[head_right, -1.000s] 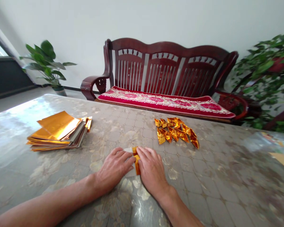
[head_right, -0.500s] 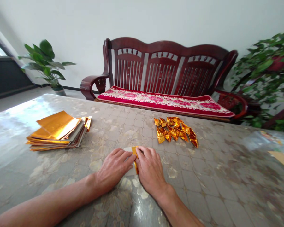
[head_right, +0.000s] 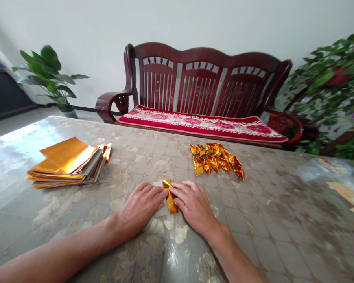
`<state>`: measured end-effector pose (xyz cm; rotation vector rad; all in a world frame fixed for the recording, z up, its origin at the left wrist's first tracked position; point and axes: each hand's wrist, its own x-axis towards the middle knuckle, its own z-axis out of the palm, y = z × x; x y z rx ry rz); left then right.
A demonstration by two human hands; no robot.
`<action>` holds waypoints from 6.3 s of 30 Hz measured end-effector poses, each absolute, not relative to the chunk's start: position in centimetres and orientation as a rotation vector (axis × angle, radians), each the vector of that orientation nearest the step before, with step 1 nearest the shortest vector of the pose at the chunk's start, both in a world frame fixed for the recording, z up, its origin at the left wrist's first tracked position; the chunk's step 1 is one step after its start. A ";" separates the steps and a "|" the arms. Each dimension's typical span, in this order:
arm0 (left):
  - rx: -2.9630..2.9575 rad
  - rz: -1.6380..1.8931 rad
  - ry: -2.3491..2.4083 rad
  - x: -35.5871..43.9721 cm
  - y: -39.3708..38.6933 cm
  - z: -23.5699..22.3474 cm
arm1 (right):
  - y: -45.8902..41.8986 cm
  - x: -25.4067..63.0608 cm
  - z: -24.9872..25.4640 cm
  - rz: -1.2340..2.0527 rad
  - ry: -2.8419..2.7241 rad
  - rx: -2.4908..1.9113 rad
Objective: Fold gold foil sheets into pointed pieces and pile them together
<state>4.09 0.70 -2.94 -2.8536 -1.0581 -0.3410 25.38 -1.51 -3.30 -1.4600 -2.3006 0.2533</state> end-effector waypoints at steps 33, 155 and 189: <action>-2.796 -0.258 -1.126 4.2 0.3 -2.2 | -1.6 25.6 -3.4 0.293 -2.331 -1.520; -2.875 -0.255 -1.182 4.7 0.2 -1.7 | -1.4 25.0 -4.3 0.184 -2.176 -1.281; -2.998 -0.570 -0.755 2.0 4.2 -3.2 | -2.1 24.9 -3.1 0.165 -2.374 -1.129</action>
